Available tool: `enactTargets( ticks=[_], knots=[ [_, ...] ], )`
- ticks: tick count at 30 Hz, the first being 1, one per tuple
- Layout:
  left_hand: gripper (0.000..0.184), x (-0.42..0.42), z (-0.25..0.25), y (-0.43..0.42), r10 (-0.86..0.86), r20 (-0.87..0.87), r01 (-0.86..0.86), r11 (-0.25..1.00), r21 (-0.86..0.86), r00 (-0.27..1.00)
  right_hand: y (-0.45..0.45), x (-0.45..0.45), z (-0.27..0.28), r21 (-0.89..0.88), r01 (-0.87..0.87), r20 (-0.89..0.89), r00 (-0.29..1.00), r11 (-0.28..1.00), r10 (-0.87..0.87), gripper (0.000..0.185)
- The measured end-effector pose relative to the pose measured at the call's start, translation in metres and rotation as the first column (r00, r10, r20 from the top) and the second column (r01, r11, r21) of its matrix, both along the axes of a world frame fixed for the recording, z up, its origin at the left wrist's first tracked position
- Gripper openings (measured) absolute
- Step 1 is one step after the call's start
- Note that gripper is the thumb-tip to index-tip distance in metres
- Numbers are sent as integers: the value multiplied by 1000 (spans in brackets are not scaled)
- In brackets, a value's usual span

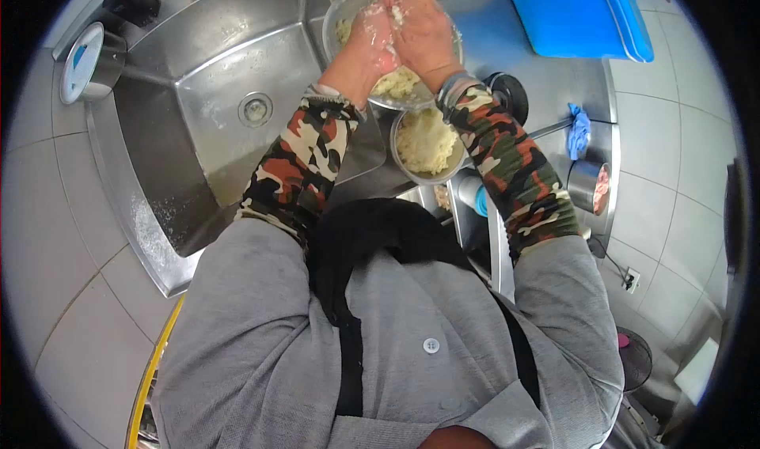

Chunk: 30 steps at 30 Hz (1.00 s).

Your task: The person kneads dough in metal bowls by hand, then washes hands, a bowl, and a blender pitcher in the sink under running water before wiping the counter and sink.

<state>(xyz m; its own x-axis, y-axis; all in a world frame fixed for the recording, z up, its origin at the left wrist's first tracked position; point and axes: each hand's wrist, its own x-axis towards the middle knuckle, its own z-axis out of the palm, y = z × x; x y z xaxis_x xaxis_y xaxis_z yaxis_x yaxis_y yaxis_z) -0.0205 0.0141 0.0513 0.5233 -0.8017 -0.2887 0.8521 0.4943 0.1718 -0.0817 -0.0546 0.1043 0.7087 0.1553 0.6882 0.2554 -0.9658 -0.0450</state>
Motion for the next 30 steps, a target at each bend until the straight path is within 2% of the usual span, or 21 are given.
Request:
enactTargets(
  ticks=[3,5,6,7,8,12,14,15,17,18,19,20,21,22,23,24,25,26,27,29,30],
  knots=[
    [28,2,-17,-5,7,92,-11,999,43,996,-6,0,-17,58,-56,-86,994,997,61,29],
    [47,-1,-32,1,-70,530,183,969,-163,845,-6,-4,-26,77,15,-94,996,997,-8,30],
    [47,-6,-24,4,-75,533,188,969,-161,843,-4,-7,-26,78,20,-90,996,997,-13,30],
    [36,-15,-10,10,-82,298,93,995,-22,951,-1,-12,-25,149,42,-141,990,988,-21,31],
    [28,-17,1,14,-38,54,30,990,137,998,3,-14,-22,217,64,-185,982,974,-23,32],
    [29,-13,-10,7,-50,151,12,971,239,987,9,-19,-17,242,72,-156,987,968,-35,31],
    [30,-21,-2,1,-4,-7,4,1000,18,1000,8,-19,-34,334,244,-307,941,911,-139,49],
    [30,-22,-3,2,-15,6,15,1000,16,1000,5,-20,-38,335,249,-294,944,909,-150,49],
    [28,-19,-6,5,-33,125,33,999,4,992,-3,-23,-46,378,231,-408,911,896,-63,59],
    [28,-15,-7,6,-42,136,42,999,4,990,0,-18,-39,-168,334,-288,883,927,-370,63],
    [28,-9,-8,7,-54,124,37,991,131,991,-2,-18,-30,-162,342,-275,885,926,-375,63],
    [27,-5,-9,11,-63,108,33,965,260,992,-5,-20,-20,430,267,-354,929,862,-110,58],
    [27,2,-19,19,-69,123,34,964,264,990,-16,-16,-20,679,208,-275,961,704,-19,50],
    [26,6,-29,29,-49,117,26,981,193,992,-28,-12,-22,867,102,-139,990,487,40,44],
    [26,10,-38,34,-36,105,23,992,121,994,-41,-9,-25,870,99,-127,992,483,25,44],
    [25,7,-37,35,-44,35,40,994,98,998,-53,-11,-30,923,316,-341,936,219,89,37],
    [25,2,-32,39,-69,42,64,993,103,997,-62,-15,-34,851,523,-503,838,-45,210,31],
    [25,-4,-28,42,-92,34,90,994,68,995,-67,-17,-40,799,498,-457,867,-337,198,20],
    [25,-12,-22,45,-112,24,111,993,33,993,-71,-24,-37,803,486,-452,874,-346,180,20],
    [28,-34,-8,43,-126,25,124,989,84,992,-76,-34,-29,789,397,-360,917,-469,172,19],
    [29,-46,-4,44,-206,108,197,976,90,973,-77,-38,-28,788,396,-358,918,-471,171,19]
  ],
)
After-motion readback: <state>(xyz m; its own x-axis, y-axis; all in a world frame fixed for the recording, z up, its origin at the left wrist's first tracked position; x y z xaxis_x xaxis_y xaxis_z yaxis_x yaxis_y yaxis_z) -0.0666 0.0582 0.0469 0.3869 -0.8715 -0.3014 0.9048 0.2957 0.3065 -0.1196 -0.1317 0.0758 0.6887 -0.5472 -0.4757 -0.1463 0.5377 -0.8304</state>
